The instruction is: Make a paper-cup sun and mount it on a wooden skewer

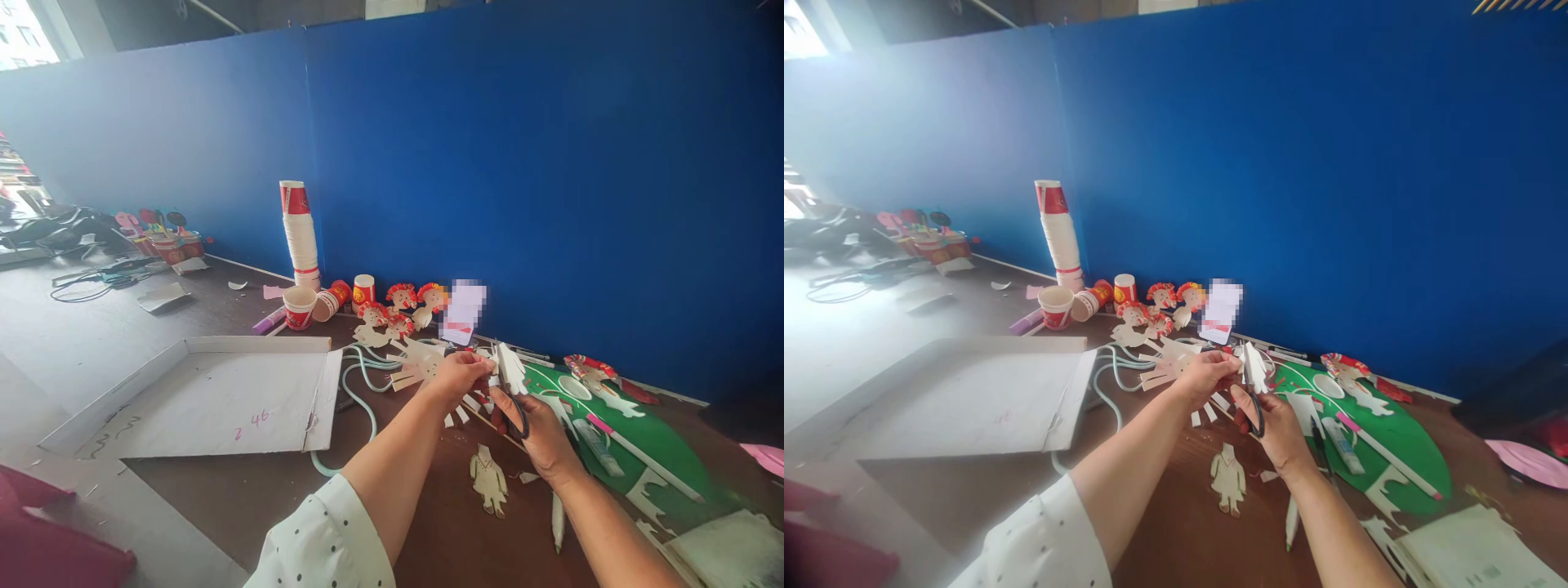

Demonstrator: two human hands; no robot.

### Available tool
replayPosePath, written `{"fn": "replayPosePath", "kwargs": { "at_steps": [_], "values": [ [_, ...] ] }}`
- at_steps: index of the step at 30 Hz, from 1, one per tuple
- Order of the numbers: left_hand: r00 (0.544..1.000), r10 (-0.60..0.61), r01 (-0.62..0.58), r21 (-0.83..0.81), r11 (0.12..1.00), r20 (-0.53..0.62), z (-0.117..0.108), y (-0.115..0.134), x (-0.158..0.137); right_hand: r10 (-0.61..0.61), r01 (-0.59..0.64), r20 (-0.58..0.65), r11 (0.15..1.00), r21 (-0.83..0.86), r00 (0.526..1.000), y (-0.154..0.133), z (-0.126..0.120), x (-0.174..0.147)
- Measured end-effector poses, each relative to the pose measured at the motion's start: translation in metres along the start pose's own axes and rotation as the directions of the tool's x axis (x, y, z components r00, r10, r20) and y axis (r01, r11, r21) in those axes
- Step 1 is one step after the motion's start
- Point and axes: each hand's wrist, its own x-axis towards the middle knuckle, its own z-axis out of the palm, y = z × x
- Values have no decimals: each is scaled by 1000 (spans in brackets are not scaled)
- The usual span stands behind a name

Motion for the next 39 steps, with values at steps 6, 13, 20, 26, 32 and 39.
{"fn": "replayPosePath", "kwargs": {
  "at_steps": [6, 13, 20, 26, 32, 39],
  "values": [
    [1000, 3, -3, 3, 1000, 3, 1, 3, -3, -19, 19, 5, 1000, -23, 1000, -1, -1, -1],
    [1000, -3, 3, 4, 1000, 13, 1, 6, -5, -28, 28, 17, 999, -28, 999, 3, -3, 2],
    [999, 6, -6, -19, 1000, 41, 0, 7, -6, -15, 15, 7, 998, 63, 1000, 1, -2, 0],
    [999, 4, -5, 10, 1000, 33, 0, 8, -7, -18, 17, 2, 999, 47, 1000, -4, -1, -2],
    [999, -11, 11, 12, 1000, 40, -3, 9, -5, -35, 31, 40, 996, 84, 999, 1, -2, -1],
    [999, -15, 14, 29, 999, 31, -4, 10, -6, -40, 36, 58, 997, 67, 998, 4, -4, 1]
  ]
}}
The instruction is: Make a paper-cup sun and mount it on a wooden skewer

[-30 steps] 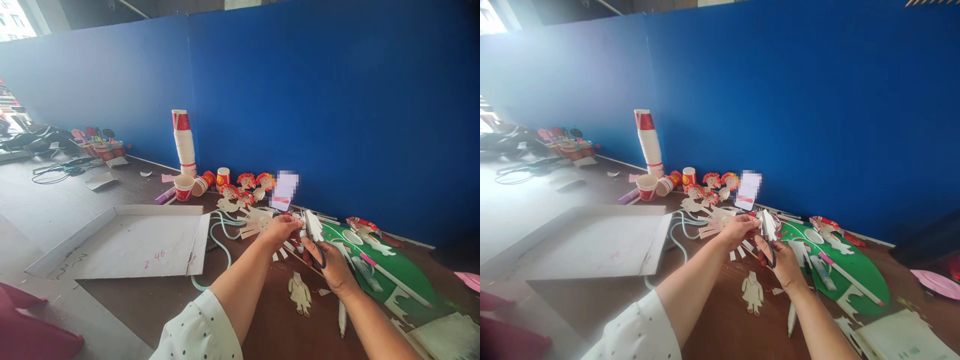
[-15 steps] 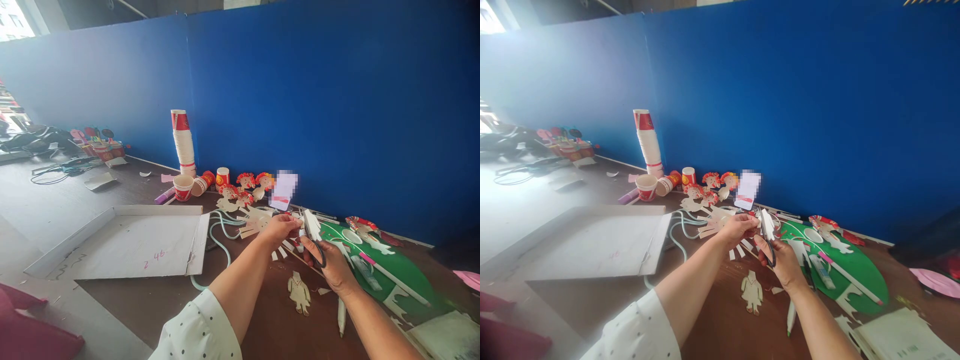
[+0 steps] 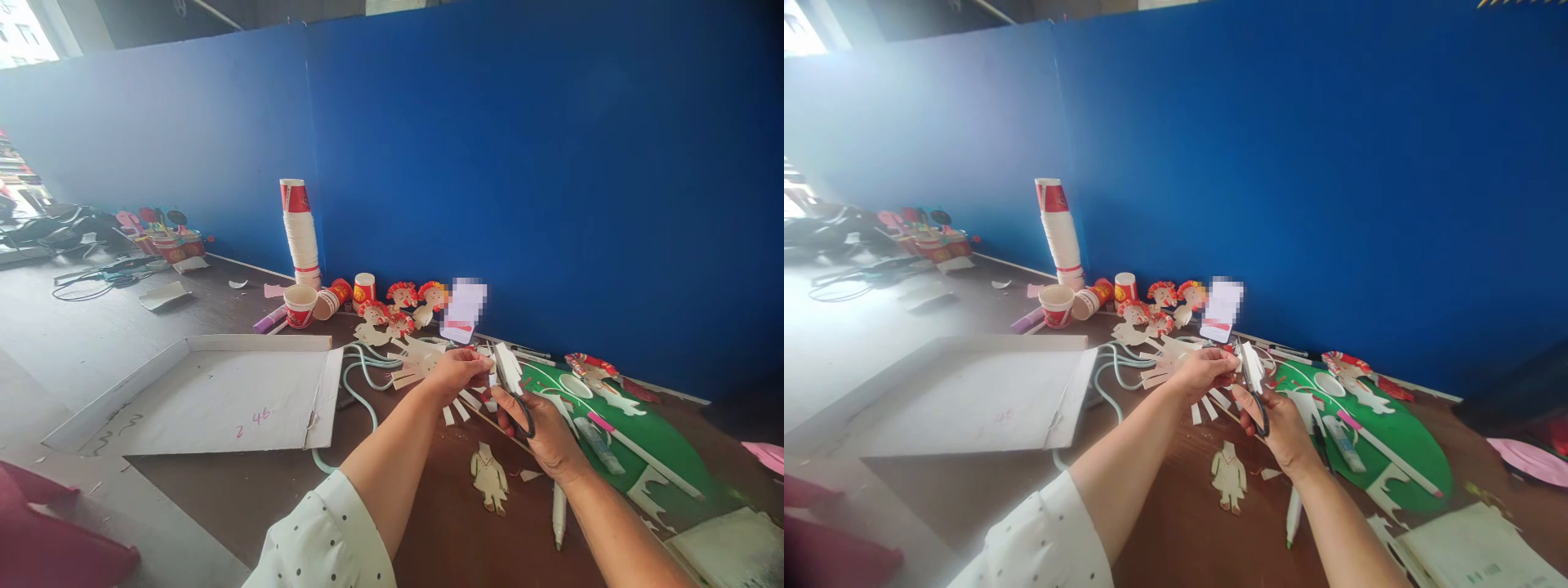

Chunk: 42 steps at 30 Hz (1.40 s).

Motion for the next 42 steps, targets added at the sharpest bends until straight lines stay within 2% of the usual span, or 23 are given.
{"fn": "replayPosePath", "kwargs": {
  "at_steps": [10, 16, 25, 34, 39, 42],
  "values": [
    [1000, 14, -13, 52, 999, -14, -2, 1, 0, 12, -12, 14, 999, 34, 1000, -2, 1, -1],
    [999, 14, -17, 64, 998, 47, 0, 0, -1, -8, 8, -11, 1000, -4, 1000, -8, 3, -4],
    [998, 10, -14, 61, 998, 64, -1, 1, -2, -14, 12, 39, 999, 38, 999, 5, -4, 1],
    [996, 25, -29, 52, 998, 88, -4, -3, 1, -22, 21, 51, 999, 26, 998, 6, -7, 1],
    [998, 16, -20, 51, 999, 67, -4, -4, 3, 0, 0, 54, 1000, -8, 999, 2, -7, 0],
    [999, 44, -44, 48, 998, 5, -4, -4, 4, 22, -19, 103, 999, -31, 994, -5, -4, -1]
  ]
}}
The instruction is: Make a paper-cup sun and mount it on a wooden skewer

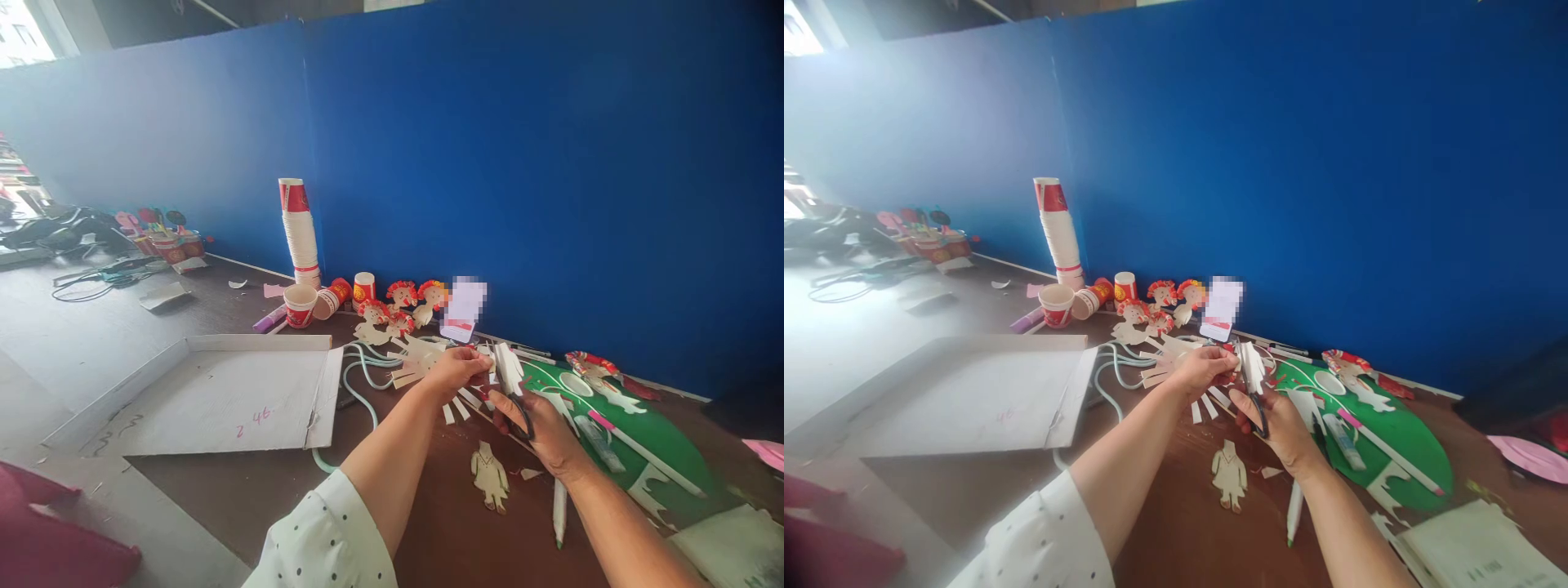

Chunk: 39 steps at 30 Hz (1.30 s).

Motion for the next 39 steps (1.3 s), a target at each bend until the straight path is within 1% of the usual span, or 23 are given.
{"fn": "replayPosePath", "kwargs": {
  "at_steps": [2, 4, 7, 10, 12, 13, 14, 15, 16, 17, 18, 19, 20, 22, 26, 28, 30, 32, 33, 34, 36, 38, 39],
  "values": [
    [995, 41, -43, -21, 999, -86, -1, 0, 1, -2, 1, 43, 1000, 11, 999, -4, 3, -1],
    [976, 89, -101, -53, 993, -198, -3, 1, 4, 1, -3, 75, 1000, 19, 997, -5, 5, -1],
    [920, 130, -170, -77, 982, -370, -8, 1, 9, 15, -12, 100, 999, -36, 995, -2, 7, -1],
    [850, 126, -198, -89, 976, -511, -14, 1, 15, 49, -38, 131, 996, -82, 990, 1, 8, -2],
    [820, 127, -209, -86, 974, -559, -16, 2, 16, 27, -21, 95, 998, -65, 995, 2, 7, -3],
    [814, 131, -207, -71, 976, -565, -16, 2, 16, -6, 7, 29, 999, -47, 1000, 2, 6, -3],
    [815, 135, -196, -49, 979, -564, -15, 3, 15, -51, 50, -75, 998, -27, 996, 2, 4, -3],
    [824, 139, -179, -19, 984, -549, -14, 5, 13, -97, 95, -207, 995, -16, 973, 2, 2, -1],
    [840, 140, -155, 15, 988, -524, -11, 6, 11, -136, 139, -349, 990, -19, 927, 3, -1, 1],
    [862, 135, -130, 45, 990, -488, -8, 6, 9, -167, 173, -477, 984, -32, 863, 4, -4, 3],
    [891, 131, -109, 76, 991, -434, -5, 7, 6, -181, 184, -568, 982, -53, 803, 5, -7, 6],
    [918, 126, -96, 99, 991, -376, -1, 6, 4, -188, 186, -614, 980, -67, 767, 6, -10, 9],
    [938, 113, -72, 135, 988, -328, 2, 5, 3, -179, 188, -634, 981, -54, 752, 7, -12, 12],
    [969, 81, -36, 193, 981, -232, 8, 0, 1, -137, 204, -619, 978, 38, 773, 10, -13, 16],
    [994, 63, -33, 312, 950, -87, 14, -13, 3, -63, 189, -468, 955, 227, 882, 14, -10, 19],
    [996, 58, -28, 372, 928, -68, 15, -16, 3, -27, 169, -453, 946, 277, 891, 15, -8, 19],
    [995, 71, -29, 450, 893, -77, 16, -18, 2, 4, 156, -485, 945, 289, 874, 17, -8, 19],
    [982, 165, -84, 576, 813, -89, 16, -19, 1, 25, 147, -520, 946, 287, 854, 19, -8, 20],
    [965, 249, -139, 653, 745, -79, 16, -20, 0, 33, 146, -534, 946, 290, 845, 20, -8, 20],
    [940, 338, -203, 730, 653, -40, 16, -21, -1, 41, 145, -547, 945, 293, 836, 20, -8, 21],
    [875, 474, -327, 841, 431, 97, 16, -23, -2, 52, 148, -576, 944, 295, 816, 21, -7, 21],
    [812, 534, -405, 886, 228, 234, 16, -25, -2, 57, 149, -600, 946, 288, 798, 19, -7, 21],
    [790, 545, -422, 894, 150, 282, 16, -26, -2, 58, 146, -608, 948, 282, 792, 18, -6, 20]
  ]
}}
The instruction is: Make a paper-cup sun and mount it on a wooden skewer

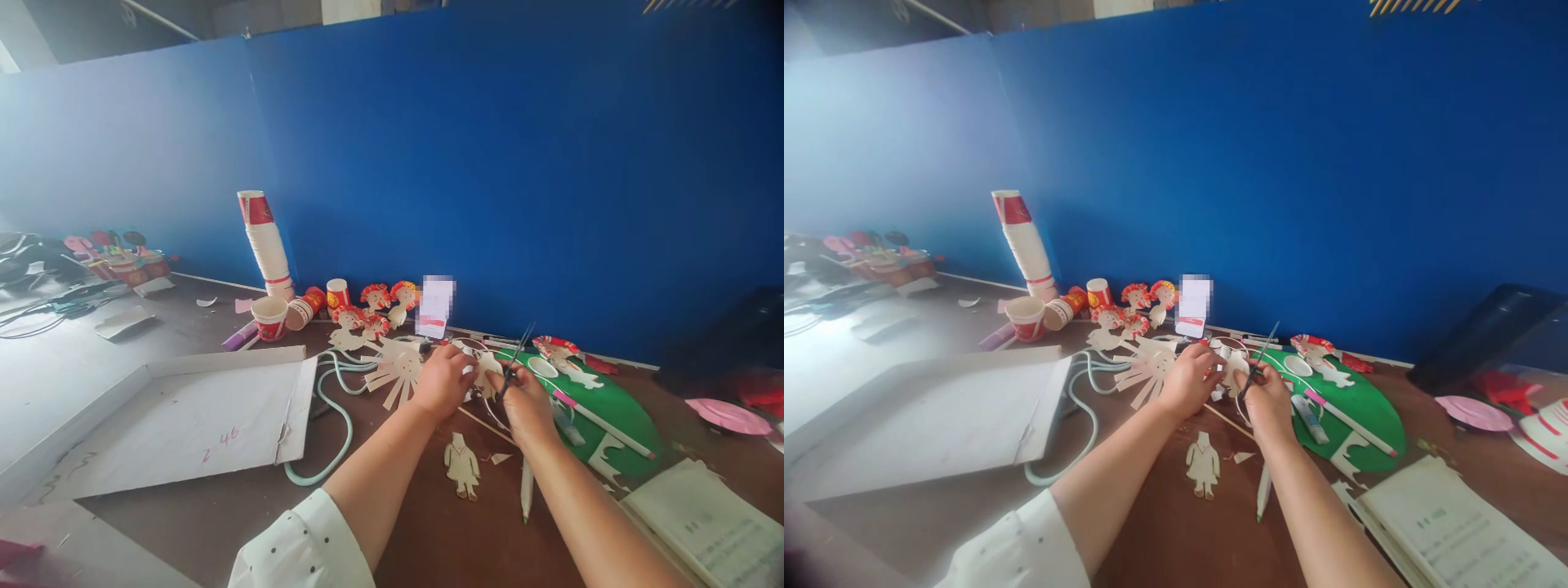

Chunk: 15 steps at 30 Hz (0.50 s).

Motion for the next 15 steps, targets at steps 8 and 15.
{"fn": "replayPosePath", "kwargs": {
  "at_steps": [8, 15],
  "values": [
    [990, 125, -140, 266, 954, 72, -4, 4, 1, -9, 11, 33, 998, -57, 999, -8, -1, -6],
    [978, 130, -183, 377, 908, 161, -10, 10, 2, -12, 15, 73, 999, -48, 997, -5, -1, -6]
  ]
}}
